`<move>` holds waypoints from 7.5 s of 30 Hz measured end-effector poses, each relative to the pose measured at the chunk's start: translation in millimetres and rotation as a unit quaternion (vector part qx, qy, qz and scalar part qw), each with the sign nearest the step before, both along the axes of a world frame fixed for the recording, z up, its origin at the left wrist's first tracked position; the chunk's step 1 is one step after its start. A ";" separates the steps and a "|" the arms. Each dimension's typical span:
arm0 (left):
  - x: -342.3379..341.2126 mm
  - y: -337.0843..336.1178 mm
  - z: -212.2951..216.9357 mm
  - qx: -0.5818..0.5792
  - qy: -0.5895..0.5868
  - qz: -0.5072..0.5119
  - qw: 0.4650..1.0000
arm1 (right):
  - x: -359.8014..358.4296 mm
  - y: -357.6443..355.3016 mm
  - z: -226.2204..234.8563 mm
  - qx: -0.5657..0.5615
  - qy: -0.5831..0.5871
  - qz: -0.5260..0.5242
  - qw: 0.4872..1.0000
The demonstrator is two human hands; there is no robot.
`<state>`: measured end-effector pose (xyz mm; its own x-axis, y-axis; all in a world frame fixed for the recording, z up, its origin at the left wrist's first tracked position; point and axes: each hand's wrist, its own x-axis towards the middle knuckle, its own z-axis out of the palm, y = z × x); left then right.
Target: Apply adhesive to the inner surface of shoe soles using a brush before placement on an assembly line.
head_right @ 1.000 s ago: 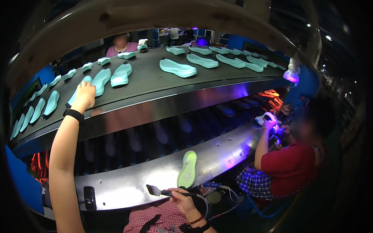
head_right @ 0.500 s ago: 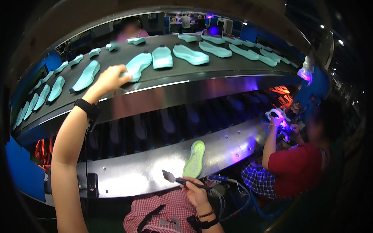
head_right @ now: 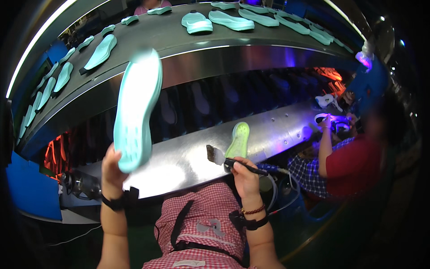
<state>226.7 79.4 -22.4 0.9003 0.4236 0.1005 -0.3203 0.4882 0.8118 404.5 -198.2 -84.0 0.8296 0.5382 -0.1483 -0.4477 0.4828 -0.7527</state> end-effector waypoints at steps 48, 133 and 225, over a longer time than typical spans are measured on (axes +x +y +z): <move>-34.2 -100.8 -76.2 -0.270 0.058 0.158 0.948 | -78.6 50.5 52.7 -0.076 -0.361 0.434 0.822; -56.5 -88.1 -86.8 -0.316 0.017 0.170 0.933 | -102.8 33.7 53.5 -0.123 -0.616 0.366 0.686; -74.8 -77.5 -20.3 -0.177 0.319 -0.150 0.919 | -39.1 40.0 89.0 -0.136 -0.656 0.522 0.529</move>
